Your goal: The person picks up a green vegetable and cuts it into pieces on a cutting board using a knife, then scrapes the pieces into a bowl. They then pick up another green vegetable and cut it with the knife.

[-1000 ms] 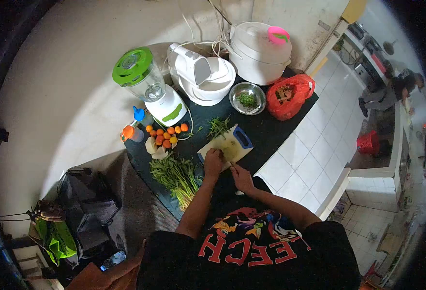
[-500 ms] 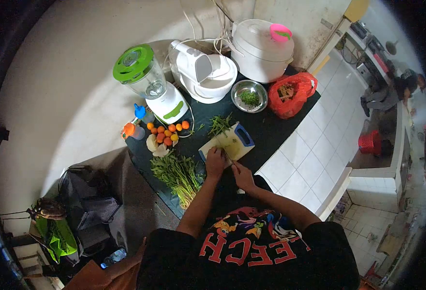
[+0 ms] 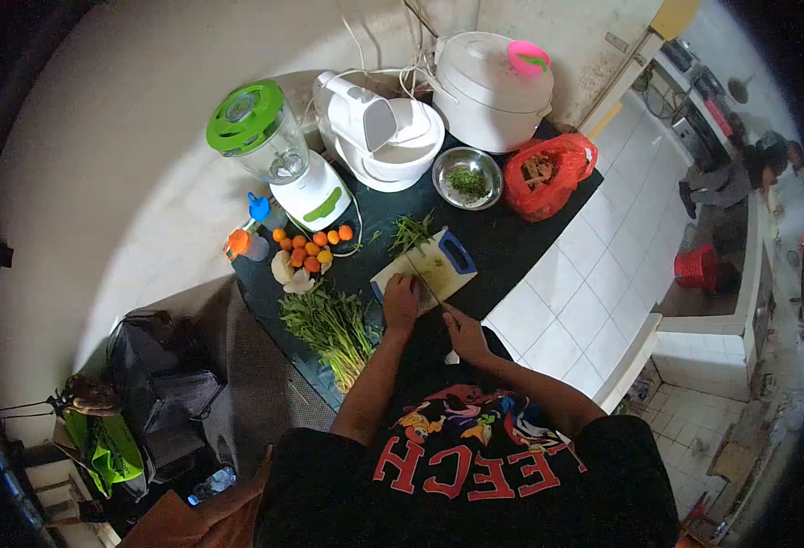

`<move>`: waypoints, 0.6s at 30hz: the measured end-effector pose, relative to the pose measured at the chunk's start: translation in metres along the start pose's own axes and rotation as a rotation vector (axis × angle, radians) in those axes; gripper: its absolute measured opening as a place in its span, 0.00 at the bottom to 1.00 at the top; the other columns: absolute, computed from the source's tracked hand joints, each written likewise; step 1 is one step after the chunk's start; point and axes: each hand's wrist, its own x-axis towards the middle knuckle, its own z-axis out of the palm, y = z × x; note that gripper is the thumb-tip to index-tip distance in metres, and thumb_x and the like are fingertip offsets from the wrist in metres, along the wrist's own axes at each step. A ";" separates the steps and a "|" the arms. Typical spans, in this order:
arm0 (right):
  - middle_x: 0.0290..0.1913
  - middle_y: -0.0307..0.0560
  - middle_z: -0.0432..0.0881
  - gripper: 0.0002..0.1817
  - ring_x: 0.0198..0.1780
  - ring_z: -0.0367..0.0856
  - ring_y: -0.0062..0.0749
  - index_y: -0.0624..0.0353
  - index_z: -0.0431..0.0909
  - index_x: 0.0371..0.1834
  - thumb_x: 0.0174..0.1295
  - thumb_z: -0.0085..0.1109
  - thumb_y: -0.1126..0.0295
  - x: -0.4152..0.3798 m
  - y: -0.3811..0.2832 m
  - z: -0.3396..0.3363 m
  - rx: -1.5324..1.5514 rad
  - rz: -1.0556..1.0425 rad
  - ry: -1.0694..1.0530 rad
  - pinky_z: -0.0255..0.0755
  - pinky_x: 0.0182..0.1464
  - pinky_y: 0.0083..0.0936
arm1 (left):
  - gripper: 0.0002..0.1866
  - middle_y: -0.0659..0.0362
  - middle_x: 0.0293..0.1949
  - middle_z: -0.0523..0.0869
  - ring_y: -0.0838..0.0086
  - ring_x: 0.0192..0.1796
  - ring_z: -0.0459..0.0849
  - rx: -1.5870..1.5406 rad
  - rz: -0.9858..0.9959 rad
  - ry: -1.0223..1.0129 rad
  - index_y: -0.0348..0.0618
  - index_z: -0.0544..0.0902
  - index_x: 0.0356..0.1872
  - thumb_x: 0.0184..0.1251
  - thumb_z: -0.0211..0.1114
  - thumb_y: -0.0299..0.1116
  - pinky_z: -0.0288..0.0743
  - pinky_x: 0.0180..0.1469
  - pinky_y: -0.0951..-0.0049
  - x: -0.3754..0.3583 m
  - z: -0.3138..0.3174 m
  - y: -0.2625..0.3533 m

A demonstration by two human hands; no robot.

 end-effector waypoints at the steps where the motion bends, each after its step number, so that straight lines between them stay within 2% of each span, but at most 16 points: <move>1: 0.58 0.65 0.87 0.24 0.59 0.87 0.53 0.65 0.79 0.68 0.82 0.52 0.57 0.000 0.002 0.001 -0.014 -0.040 0.015 0.77 0.63 0.40 | 0.08 0.47 0.41 0.82 0.48 0.47 0.83 0.000 -0.003 -0.001 0.35 0.85 0.39 0.70 0.67 0.31 0.79 0.50 0.51 0.000 0.001 0.000; 3: 0.57 0.65 0.87 0.24 0.58 0.88 0.51 0.64 0.79 0.68 0.82 0.51 0.58 -0.001 0.000 0.001 -0.026 -0.080 0.028 0.78 0.62 0.39 | 0.08 0.47 0.43 0.82 0.49 0.48 0.83 0.069 0.027 0.042 0.35 0.84 0.39 0.69 0.68 0.31 0.79 0.52 0.51 -0.001 0.002 0.002; 5: 0.57 0.64 0.88 0.23 0.56 0.89 0.47 0.65 0.79 0.68 0.82 0.52 0.59 -0.001 -0.007 -0.001 -0.054 0.054 -0.042 0.79 0.60 0.36 | 0.08 0.48 0.43 0.82 0.50 0.49 0.83 0.072 0.048 0.013 0.36 0.84 0.39 0.68 0.68 0.30 0.79 0.53 0.52 0.001 -0.001 0.001; 9: 0.57 0.65 0.88 0.24 0.54 0.90 0.44 0.66 0.79 0.68 0.81 0.52 0.59 0.000 0.003 0.007 -0.037 -0.033 0.013 0.80 0.58 0.35 | 0.07 0.50 0.43 0.82 0.52 0.50 0.82 0.134 0.099 0.019 0.37 0.83 0.39 0.67 0.67 0.30 0.80 0.53 0.54 0.002 0.000 0.002; 12: 0.58 0.66 0.87 0.24 0.56 0.89 0.47 0.67 0.78 0.69 0.81 0.52 0.59 0.000 -0.002 0.004 -0.030 0.059 -0.051 0.80 0.59 0.36 | 0.07 0.51 0.43 0.82 0.53 0.50 0.82 0.118 0.131 0.050 0.37 0.84 0.40 0.68 0.67 0.30 0.80 0.51 0.54 0.000 -0.001 0.002; 14: 0.58 0.70 0.85 0.22 0.56 0.86 0.64 0.57 0.78 0.71 0.81 0.50 0.60 0.002 0.002 0.007 -0.021 -0.078 0.055 0.80 0.57 0.46 | 0.06 0.51 0.43 0.82 0.53 0.50 0.82 0.136 0.135 0.023 0.37 0.85 0.40 0.68 0.67 0.30 0.81 0.51 0.54 0.001 -0.002 0.003; 18: 0.57 0.69 0.86 0.22 0.57 0.86 0.64 0.57 0.78 0.71 0.81 0.50 0.60 0.000 -0.010 0.000 -0.022 -0.064 0.020 0.80 0.58 0.47 | 0.06 0.52 0.42 0.83 0.54 0.49 0.83 0.127 0.113 -0.013 0.38 0.85 0.39 0.67 0.67 0.29 0.81 0.51 0.55 0.001 -0.011 0.006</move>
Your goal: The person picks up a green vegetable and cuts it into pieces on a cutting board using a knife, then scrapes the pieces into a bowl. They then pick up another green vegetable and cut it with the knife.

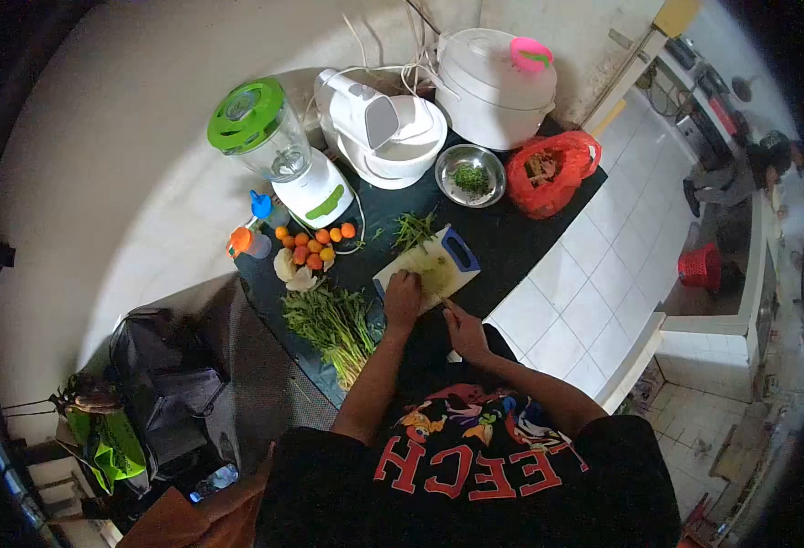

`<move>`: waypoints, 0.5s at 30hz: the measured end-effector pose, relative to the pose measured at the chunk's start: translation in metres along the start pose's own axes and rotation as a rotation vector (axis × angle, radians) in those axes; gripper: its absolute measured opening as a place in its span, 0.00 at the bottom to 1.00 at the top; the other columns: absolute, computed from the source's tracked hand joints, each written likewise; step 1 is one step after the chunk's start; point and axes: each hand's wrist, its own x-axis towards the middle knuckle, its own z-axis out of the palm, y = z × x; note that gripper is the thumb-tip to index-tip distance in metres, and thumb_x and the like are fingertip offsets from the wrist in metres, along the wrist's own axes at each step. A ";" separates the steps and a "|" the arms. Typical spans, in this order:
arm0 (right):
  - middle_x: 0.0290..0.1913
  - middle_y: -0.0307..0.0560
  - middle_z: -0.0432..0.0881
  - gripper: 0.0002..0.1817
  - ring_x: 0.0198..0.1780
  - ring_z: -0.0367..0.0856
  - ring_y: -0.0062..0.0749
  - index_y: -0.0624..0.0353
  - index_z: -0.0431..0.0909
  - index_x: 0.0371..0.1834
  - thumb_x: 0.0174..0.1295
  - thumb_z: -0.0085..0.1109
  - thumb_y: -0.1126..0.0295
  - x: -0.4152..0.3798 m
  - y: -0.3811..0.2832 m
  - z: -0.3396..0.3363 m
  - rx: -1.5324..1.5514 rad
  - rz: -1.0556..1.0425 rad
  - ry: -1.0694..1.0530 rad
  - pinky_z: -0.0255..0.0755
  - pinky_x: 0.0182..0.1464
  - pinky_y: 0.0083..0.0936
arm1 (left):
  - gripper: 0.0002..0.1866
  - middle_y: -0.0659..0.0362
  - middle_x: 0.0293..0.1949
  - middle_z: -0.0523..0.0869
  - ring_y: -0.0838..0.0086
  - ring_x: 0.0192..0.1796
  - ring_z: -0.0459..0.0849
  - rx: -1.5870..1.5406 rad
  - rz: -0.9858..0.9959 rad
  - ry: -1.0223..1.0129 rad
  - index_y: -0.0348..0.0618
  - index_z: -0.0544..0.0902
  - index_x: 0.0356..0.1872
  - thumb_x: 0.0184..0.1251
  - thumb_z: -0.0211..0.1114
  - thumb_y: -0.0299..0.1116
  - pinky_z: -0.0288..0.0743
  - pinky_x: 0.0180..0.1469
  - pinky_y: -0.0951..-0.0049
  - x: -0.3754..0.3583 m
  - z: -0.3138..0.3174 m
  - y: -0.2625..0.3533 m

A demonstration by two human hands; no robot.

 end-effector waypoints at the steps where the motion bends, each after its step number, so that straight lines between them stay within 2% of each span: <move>1: 0.57 0.68 0.86 0.22 0.57 0.86 0.63 0.57 0.78 0.71 0.82 0.50 0.60 0.000 0.002 0.003 -0.015 0.029 -0.010 0.80 0.58 0.47 | 0.06 0.52 0.42 0.83 0.54 0.49 0.83 -0.003 0.002 -0.003 0.38 0.85 0.39 0.67 0.67 0.29 0.81 0.51 0.55 0.000 0.001 0.000; 6: 0.57 0.67 0.86 0.22 0.57 0.87 0.62 0.56 0.78 0.71 0.81 0.50 0.58 0.001 -0.001 0.005 -0.016 0.089 -0.067 0.80 0.59 0.49 | 0.06 0.52 0.42 0.84 0.53 0.50 0.84 -0.002 0.025 -0.022 0.37 0.85 0.38 0.68 0.66 0.29 0.81 0.51 0.54 0.005 0.002 -0.008; 8: 0.54 0.65 0.88 0.22 0.56 0.89 0.57 0.58 0.79 0.70 0.81 0.53 0.60 0.003 0.018 0.015 -0.029 -0.050 0.043 0.81 0.55 0.40 | 0.06 0.52 0.42 0.84 0.53 0.50 0.84 -0.002 0.004 -0.012 0.38 0.85 0.38 0.68 0.67 0.30 0.81 0.52 0.54 0.008 -0.001 -0.002; 9: 0.54 0.65 0.88 0.22 0.56 0.89 0.57 0.58 0.79 0.70 0.81 0.53 0.60 0.004 0.013 0.012 -0.029 -0.050 0.042 0.81 0.55 0.40 | 0.06 0.52 0.42 0.84 0.53 0.50 0.84 -0.002 -0.015 -0.007 0.38 0.85 0.37 0.67 0.67 0.31 0.81 0.52 0.54 0.008 -0.002 0.000; 11: 0.53 0.66 0.88 0.22 0.55 0.89 0.58 0.60 0.79 0.69 0.81 0.53 0.59 0.008 -0.005 0.004 -0.045 0.119 -0.050 0.81 0.55 0.41 | 0.06 0.51 0.42 0.84 0.52 0.49 0.84 0.011 -0.013 -0.023 0.38 0.85 0.37 0.67 0.67 0.31 0.81 0.52 0.54 0.009 0.001 -0.002; 13: 0.56 0.67 0.86 0.22 0.57 0.88 0.59 0.60 0.78 0.69 0.81 0.52 0.58 0.016 -0.005 0.003 -0.063 0.131 -0.081 0.81 0.57 0.44 | 0.07 0.51 0.42 0.84 0.52 0.49 0.84 0.023 -0.007 -0.038 0.38 0.84 0.37 0.66 0.68 0.31 0.81 0.53 0.54 0.007 0.005 -0.005; 15: 0.58 0.68 0.85 0.23 0.58 0.86 0.60 0.60 0.78 0.70 0.81 0.50 0.58 0.021 -0.003 0.002 -0.082 0.140 -0.111 0.80 0.59 0.47 | 0.06 0.51 0.41 0.84 0.52 0.48 0.84 -0.031 0.020 0.041 0.39 0.85 0.36 0.65 0.68 0.31 0.79 0.51 0.54 0.005 0.008 -0.006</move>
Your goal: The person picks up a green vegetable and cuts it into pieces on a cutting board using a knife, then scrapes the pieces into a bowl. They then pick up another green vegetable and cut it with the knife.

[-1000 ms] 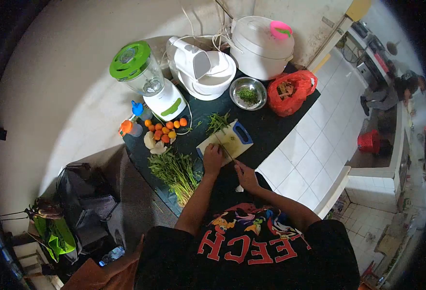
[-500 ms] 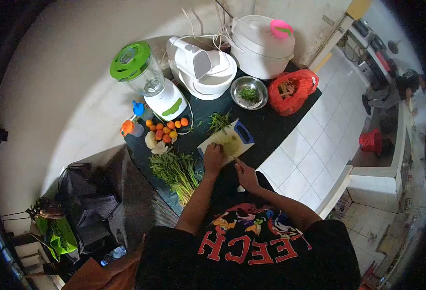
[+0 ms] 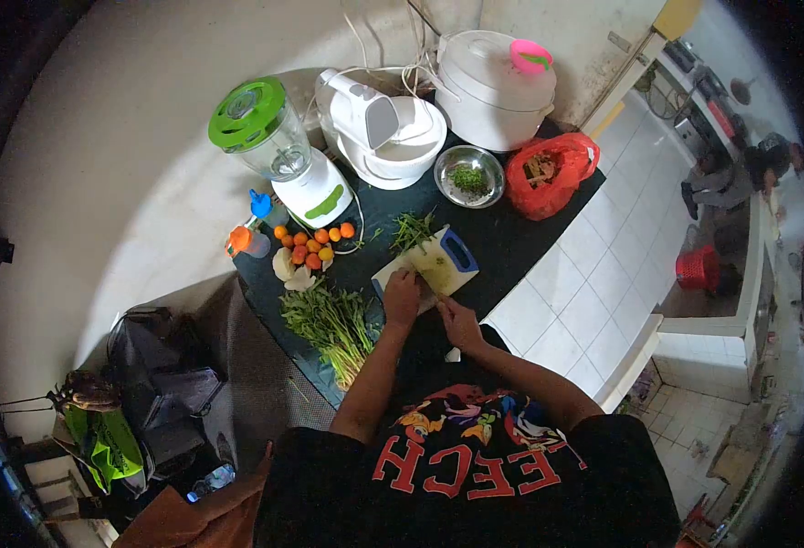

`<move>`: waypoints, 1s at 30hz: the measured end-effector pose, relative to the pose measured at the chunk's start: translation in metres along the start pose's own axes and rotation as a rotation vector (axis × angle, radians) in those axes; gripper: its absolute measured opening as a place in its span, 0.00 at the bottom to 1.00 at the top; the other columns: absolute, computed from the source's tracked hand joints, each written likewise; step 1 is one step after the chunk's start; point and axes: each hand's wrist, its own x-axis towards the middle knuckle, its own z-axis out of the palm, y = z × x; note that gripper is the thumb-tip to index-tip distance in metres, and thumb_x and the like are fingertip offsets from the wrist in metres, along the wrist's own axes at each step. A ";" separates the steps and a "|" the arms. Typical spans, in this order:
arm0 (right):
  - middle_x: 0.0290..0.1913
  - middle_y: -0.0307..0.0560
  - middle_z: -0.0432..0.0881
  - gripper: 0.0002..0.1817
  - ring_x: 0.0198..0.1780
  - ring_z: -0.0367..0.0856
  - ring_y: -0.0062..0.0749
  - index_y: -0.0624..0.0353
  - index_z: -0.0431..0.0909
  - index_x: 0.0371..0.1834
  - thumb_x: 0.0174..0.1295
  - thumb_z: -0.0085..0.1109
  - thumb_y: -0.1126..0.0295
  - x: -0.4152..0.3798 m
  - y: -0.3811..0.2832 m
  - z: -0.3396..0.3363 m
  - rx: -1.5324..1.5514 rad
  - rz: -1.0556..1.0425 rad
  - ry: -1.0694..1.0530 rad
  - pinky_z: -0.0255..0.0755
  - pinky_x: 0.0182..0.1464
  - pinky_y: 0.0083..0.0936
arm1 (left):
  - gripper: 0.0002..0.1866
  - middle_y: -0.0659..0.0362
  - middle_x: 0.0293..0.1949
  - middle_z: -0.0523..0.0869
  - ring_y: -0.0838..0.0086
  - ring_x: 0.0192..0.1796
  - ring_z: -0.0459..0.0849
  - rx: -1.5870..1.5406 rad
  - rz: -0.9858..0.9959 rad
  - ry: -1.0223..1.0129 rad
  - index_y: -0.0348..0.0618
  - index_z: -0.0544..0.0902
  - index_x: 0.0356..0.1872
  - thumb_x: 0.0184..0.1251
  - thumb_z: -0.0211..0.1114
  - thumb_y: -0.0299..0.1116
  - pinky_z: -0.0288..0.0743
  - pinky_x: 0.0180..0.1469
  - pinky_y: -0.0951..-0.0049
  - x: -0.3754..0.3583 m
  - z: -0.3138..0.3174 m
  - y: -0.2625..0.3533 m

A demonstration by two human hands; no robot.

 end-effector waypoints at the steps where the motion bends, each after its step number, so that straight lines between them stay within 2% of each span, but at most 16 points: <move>1: 0.58 0.68 0.85 0.23 0.59 0.86 0.60 0.60 0.78 0.70 0.81 0.51 0.58 0.000 0.001 0.002 0.043 -0.057 0.047 0.80 0.59 0.46 | 0.06 0.51 0.41 0.84 0.52 0.48 0.84 0.001 0.001 0.001 0.39 0.85 0.36 0.65 0.68 0.31 0.79 0.51 0.54 -0.001 0.002 0.000; 5: 0.59 0.68 0.85 0.23 0.60 0.86 0.61 0.62 0.78 0.70 0.81 0.51 0.59 -0.005 0.012 0.012 0.132 -0.176 0.096 0.80 0.60 0.44 | 0.07 0.52 0.39 0.84 0.54 0.47 0.83 0.157 -0.032 -0.017 0.40 0.86 0.35 0.63 0.69 0.32 0.76 0.48 0.52 -0.001 0.001 -0.002; 8: 0.59 0.69 0.85 0.23 0.60 0.86 0.60 0.63 0.78 0.69 0.81 0.51 0.60 -0.011 0.005 0.007 0.101 -0.098 0.041 0.80 0.59 0.43 | 0.07 0.53 0.38 0.84 0.54 0.47 0.83 0.145 -0.024 -0.018 0.40 0.86 0.34 0.63 0.70 0.33 0.74 0.48 0.52 0.001 0.003 -0.004; 12: 0.58 0.69 0.85 0.23 0.59 0.86 0.62 0.63 0.78 0.68 0.81 0.51 0.58 -0.004 0.007 0.010 0.107 -0.093 0.048 0.80 0.59 0.45 | 0.07 0.53 0.39 0.85 0.55 0.48 0.83 0.147 -0.042 -0.024 0.40 0.87 0.35 0.62 0.70 0.34 0.74 0.49 0.52 0.003 0.001 -0.003; 14: 0.50 0.67 0.88 0.20 0.52 0.90 0.57 0.64 0.80 0.65 0.79 0.55 0.61 0.009 0.024 0.018 -0.016 -0.135 0.112 0.81 0.52 0.42 | 0.07 0.53 0.40 0.85 0.55 0.48 0.83 0.178 -0.045 -0.030 0.41 0.87 0.35 0.62 0.69 0.34 0.74 0.49 0.52 -0.002 0.005 -0.006; 16: 0.51 0.67 0.88 0.20 0.53 0.89 0.58 0.64 0.81 0.64 0.79 0.56 0.61 0.011 0.015 0.006 -0.059 -0.139 0.102 0.81 0.52 0.43 | 0.07 0.53 0.41 0.86 0.55 0.49 0.83 0.202 -0.052 -0.028 0.41 0.88 0.36 0.63 0.69 0.33 0.74 0.50 0.51 0.004 0.005 0.000; 18: 0.51 0.67 0.88 0.20 0.53 0.89 0.58 0.65 0.81 0.63 0.79 0.56 0.61 0.009 0.012 0.000 -0.095 -0.133 0.092 0.81 0.53 0.43 | 0.09 0.53 0.43 0.87 0.55 0.49 0.83 0.213 -0.096 -0.120 0.40 0.89 0.38 0.63 0.68 0.34 0.74 0.51 0.51 0.009 0.002 0.007; 22: 0.52 0.66 0.88 0.21 0.52 0.90 0.56 0.62 0.80 0.66 0.80 0.54 0.59 0.007 0.017 -0.004 0.023 -0.139 0.146 0.81 0.53 0.42 | 0.10 0.53 0.43 0.87 0.55 0.51 0.83 0.169 -0.070 -0.049 0.41 0.89 0.42 0.64 0.67 0.33 0.74 0.52 0.52 0.013 0.011 0.015; 24: 0.52 0.66 0.88 0.22 0.51 0.90 0.55 0.60 0.80 0.67 0.81 0.53 0.58 0.001 0.017 -0.008 0.079 -0.125 0.174 0.81 0.53 0.41 | 0.11 0.53 0.43 0.87 0.55 0.52 0.84 0.000 0.044 0.060 0.42 0.90 0.46 0.66 0.66 0.30 0.76 0.53 0.51 0.015 0.008 0.011; 25: 0.53 0.65 0.88 0.22 0.52 0.89 0.58 0.58 0.78 0.70 0.82 0.51 0.58 -0.002 0.013 -0.016 0.052 -0.136 0.145 0.82 0.53 0.44 | 0.11 0.53 0.43 0.87 0.55 0.52 0.84 -0.001 0.044 0.058 0.42 0.90 0.46 0.66 0.66 0.30 0.76 0.53 0.51 0.016 0.002 0.009; 26: 0.54 0.65 0.88 0.23 0.53 0.88 0.62 0.56 0.77 0.72 0.82 0.49 0.58 -0.006 0.009 -0.024 0.026 -0.144 0.118 0.82 0.54 0.47 | 0.11 0.52 0.44 0.87 0.54 0.52 0.84 -0.032 0.022 0.070 0.42 0.90 0.47 0.67 0.65 0.29 0.77 0.53 0.51 0.017 -0.005 0.005; 30: 0.55 0.64 0.88 0.23 0.55 0.88 0.59 0.55 0.76 0.73 0.82 0.48 0.58 -0.028 -0.010 -0.043 0.047 -0.035 -0.009 0.82 0.57 0.47 | 0.09 0.50 0.46 0.86 0.53 0.51 0.85 0.018 -0.099 0.009 0.39 0.89 0.46 0.70 0.63 0.26 0.81 0.52 0.53 0.011 -0.043 -0.003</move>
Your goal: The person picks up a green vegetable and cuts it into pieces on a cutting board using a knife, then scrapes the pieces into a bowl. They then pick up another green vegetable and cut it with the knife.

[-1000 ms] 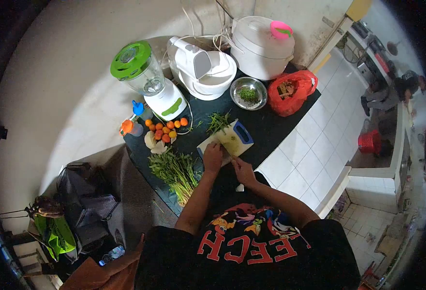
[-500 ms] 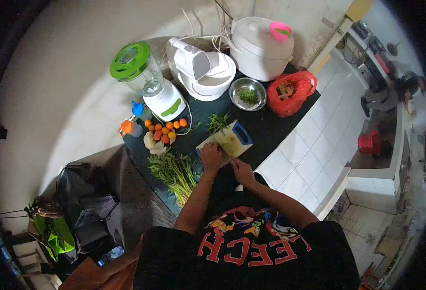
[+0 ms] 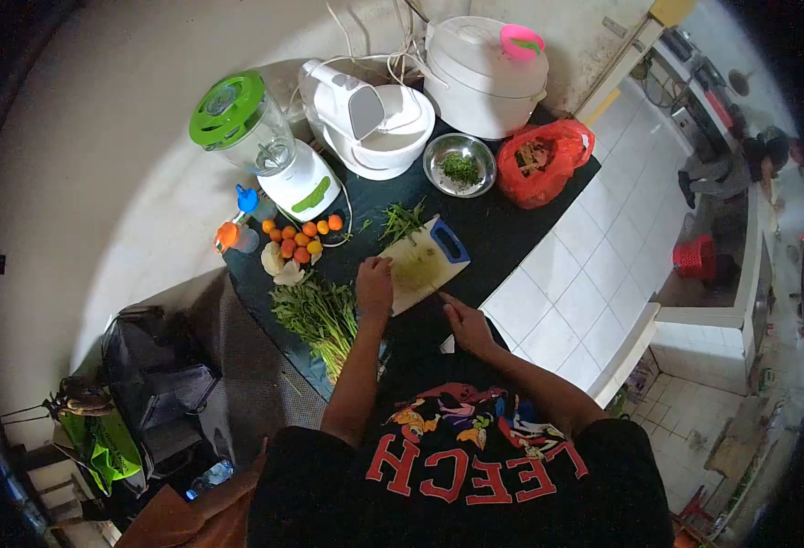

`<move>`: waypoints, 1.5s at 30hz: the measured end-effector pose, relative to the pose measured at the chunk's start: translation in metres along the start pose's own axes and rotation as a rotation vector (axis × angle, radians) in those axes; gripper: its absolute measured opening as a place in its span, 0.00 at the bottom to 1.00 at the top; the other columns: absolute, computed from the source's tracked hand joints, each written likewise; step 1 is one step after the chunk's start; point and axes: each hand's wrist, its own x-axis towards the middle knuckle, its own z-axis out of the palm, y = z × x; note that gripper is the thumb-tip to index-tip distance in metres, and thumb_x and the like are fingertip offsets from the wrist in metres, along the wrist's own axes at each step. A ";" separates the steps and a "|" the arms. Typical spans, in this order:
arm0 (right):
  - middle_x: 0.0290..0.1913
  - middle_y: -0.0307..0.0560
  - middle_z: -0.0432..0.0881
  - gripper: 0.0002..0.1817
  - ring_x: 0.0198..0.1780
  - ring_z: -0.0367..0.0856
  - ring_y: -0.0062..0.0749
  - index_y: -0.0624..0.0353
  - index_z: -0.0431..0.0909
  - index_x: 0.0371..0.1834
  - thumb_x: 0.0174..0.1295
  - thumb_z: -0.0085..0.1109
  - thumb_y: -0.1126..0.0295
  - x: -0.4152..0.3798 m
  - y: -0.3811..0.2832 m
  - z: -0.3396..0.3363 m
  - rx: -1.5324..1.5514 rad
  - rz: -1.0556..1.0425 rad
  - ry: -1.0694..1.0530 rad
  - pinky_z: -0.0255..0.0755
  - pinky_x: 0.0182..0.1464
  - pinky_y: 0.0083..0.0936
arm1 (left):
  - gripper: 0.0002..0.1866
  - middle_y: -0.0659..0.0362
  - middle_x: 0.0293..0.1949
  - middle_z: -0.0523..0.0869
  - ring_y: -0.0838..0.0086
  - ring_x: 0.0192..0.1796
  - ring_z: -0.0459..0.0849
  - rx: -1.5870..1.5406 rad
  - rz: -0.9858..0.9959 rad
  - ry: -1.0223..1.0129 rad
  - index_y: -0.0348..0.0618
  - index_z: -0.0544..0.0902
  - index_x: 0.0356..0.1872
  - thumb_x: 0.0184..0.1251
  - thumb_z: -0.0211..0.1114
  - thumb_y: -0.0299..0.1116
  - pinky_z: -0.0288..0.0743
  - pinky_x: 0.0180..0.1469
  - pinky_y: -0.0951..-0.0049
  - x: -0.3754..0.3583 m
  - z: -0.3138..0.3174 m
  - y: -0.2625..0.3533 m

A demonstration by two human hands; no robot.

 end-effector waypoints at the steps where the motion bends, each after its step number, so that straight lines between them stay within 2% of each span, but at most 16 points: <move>1: 0.57 0.65 0.87 0.23 0.56 0.88 0.59 0.55 0.76 0.73 0.82 0.48 0.57 -0.007 -0.015 -0.008 0.013 0.137 -0.108 0.81 0.59 0.47 | 0.09 0.50 0.46 0.86 0.53 0.51 0.85 0.003 -0.001 -0.004 0.39 0.89 0.46 0.70 0.63 0.26 0.81 0.52 0.53 -0.003 -0.001 -0.005; 3: 0.58 0.65 0.86 0.23 0.57 0.88 0.58 0.54 0.76 0.74 0.82 0.48 0.57 -0.009 -0.009 -0.003 0.027 0.274 -0.220 0.80 0.61 0.47 | 0.09 0.49 0.46 0.85 0.52 0.51 0.85 0.093 0.036 -0.110 0.37 0.88 0.47 0.71 0.63 0.27 0.82 0.52 0.54 -0.008 -0.002 -0.014; 5: 0.49 0.64 0.89 0.23 0.49 0.91 0.53 0.54 0.78 0.71 0.81 0.52 0.56 -0.005 0.038 0.022 -0.034 -0.045 0.009 0.81 0.53 0.40 | 0.10 0.49 0.46 0.85 0.51 0.51 0.85 0.125 0.039 -0.123 0.37 0.87 0.47 0.72 0.62 0.28 0.82 0.52 0.53 -0.011 0.004 -0.017; 8: 0.57 0.65 0.87 0.24 0.54 0.89 0.58 0.54 0.76 0.73 0.82 0.48 0.56 0.001 0.040 0.023 -0.014 -0.120 0.053 0.81 0.57 0.47 | 0.10 0.48 0.45 0.85 0.51 0.50 0.85 0.136 0.040 -0.120 0.36 0.86 0.48 0.74 0.61 0.29 0.82 0.51 0.53 -0.012 0.017 -0.022; 14: 0.56 0.64 0.87 0.24 0.58 0.87 0.60 0.55 0.77 0.72 0.82 0.49 0.55 0.003 0.005 0.003 0.003 0.185 -0.034 0.78 0.62 0.49 | 0.09 0.48 0.44 0.84 0.50 0.50 0.85 0.067 0.039 -0.145 0.35 0.85 0.46 0.75 0.61 0.31 0.82 0.50 0.51 -0.002 0.020 -0.010; 17: 0.55 0.63 0.88 0.23 0.57 0.87 0.60 0.55 0.78 0.71 0.82 0.49 0.55 0.002 0.031 0.020 -0.013 -0.003 0.077 0.79 0.60 0.49 | 0.10 0.48 0.44 0.84 0.49 0.50 0.85 0.051 0.050 -0.148 0.36 0.84 0.47 0.76 0.62 0.31 0.81 0.50 0.51 0.003 0.014 0.005; 21: 0.59 0.64 0.86 0.24 0.60 0.86 0.60 0.55 0.78 0.71 0.82 0.48 0.54 -0.002 0.022 0.019 -0.010 0.118 -0.027 0.78 0.63 0.48 | 0.09 0.47 0.45 0.83 0.50 0.50 0.84 0.056 0.054 -0.218 0.36 0.84 0.48 0.74 0.61 0.30 0.80 0.51 0.51 0.006 0.029 -0.010; 23: 0.45 0.62 0.90 0.22 0.42 0.92 0.51 0.52 0.78 0.71 0.81 0.52 0.56 0.002 0.054 0.036 -0.043 -0.119 0.136 0.82 0.48 0.40 | 0.08 0.47 0.44 0.83 0.50 0.49 0.84 0.063 0.069 -0.217 0.36 0.83 0.46 0.73 0.61 0.29 0.80 0.51 0.52 0.007 0.033 -0.012; 24: 0.45 0.62 0.90 0.22 0.42 0.92 0.51 0.52 0.78 0.71 0.81 0.52 0.56 0.001 0.049 0.033 -0.044 -0.120 0.135 0.82 0.48 0.40 | 0.07 0.47 0.44 0.82 0.51 0.49 0.83 0.066 0.090 -0.221 0.35 0.83 0.44 0.72 0.61 0.27 0.80 0.51 0.52 0.006 0.035 -0.010; 26: 0.60 0.65 0.85 0.25 0.61 0.85 0.62 0.55 0.77 0.72 0.82 0.47 0.53 -0.002 0.032 0.022 0.006 0.068 -0.008 0.77 0.65 0.47 | 0.06 0.48 0.43 0.82 0.51 0.49 0.83 0.114 0.137 -0.202 0.35 0.82 0.43 0.70 0.60 0.26 0.79 0.51 0.53 0.005 0.031 0.000; 33: 0.60 0.65 0.85 0.24 0.61 0.84 0.62 0.56 0.77 0.72 0.82 0.48 0.55 0.000 0.028 0.021 0.064 0.106 -0.029 0.76 0.66 0.48 | 0.06 0.49 0.41 0.80 0.55 0.49 0.80 0.152 0.124 -0.098 0.36 0.81 0.42 0.68 0.59 0.25 0.79 0.51 0.55 -0.002 0.037 0.006; 36: 0.59 0.66 0.86 0.23 0.60 0.85 0.62 0.56 0.77 0.71 0.82 0.48 0.56 -0.002 0.030 0.025 0.023 0.020 0.034 0.76 0.65 0.48 | 0.08 0.51 0.41 0.80 0.55 0.49 0.81 0.141 0.213 -0.097 0.37 0.83 0.45 0.66 0.61 0.25 0.79 0.50 0.55 -0.001 0.037 -0.002; 38: 0.49 0.65 0.89 0.23 0.42 0.91 0.47 0.55 0.78 0.71 0.82 0.51 0.56 0.000 0.034 0.025 -0.023 -0.018 0.072 0.82 0.48 0.38 | 0.09 0.52 0.42 0.81 0.55 0.49 0.81 0.101 0.195 -0.113 0.38 0.84 0.45 0.65 0.62 0.25 0.79 0.50 0.55 -0.002 0.038 -0.005; 42: 0.49 0.64 0.89 0.23 0.41 0.91 0.46 0.55 0.78 0.71 0.82 0.52 0.56 -0.001 0.032 0.025 -0.047 -0.086 0.121 0.82 0.48 0.38 | 0.10 0.53 0.43 0.82 0.55 0.50 0.82 0.070 0.237 -0.057 0.38 0.86 0.43 0.62 0.63 0.25 0.81 0.49 0.56 -0.007 0.044 -0.010; 44: 0.60 0.62 0.86 0.22 0.60 0.86 0.59 0.55 0.78 0.72 0.83 0.47 0.58 -0.006 0.001 0.010 0.061 0.141 -0.041 0.79 0.62 0.45 | 0.10 0.53 0.44 0.82 0.56 0.50 0.82 0.139 0.264 -0.074 0.39 0.86 0.43 0.62 0.63 0.25 0.82 0.51 0.56 -0.008 0.037 -0.001; 45: 0.60 0.62 0.86 0.22 0.60 0.86 0.59 0.55 0.78 0.72 0.83 0.47 0.58 -0.006 0.005 0.012 0.060 0.142 -0.041 0.79 0.62 0.45 | 0.09 0.53 0.44 0.83 0.57 0.50 0.83 0.210 0.293 -0.088 0.39 0.87 0.43 0.62 0.63 0.25 0.82 0.52 0.56 -0.009 0.038 0.000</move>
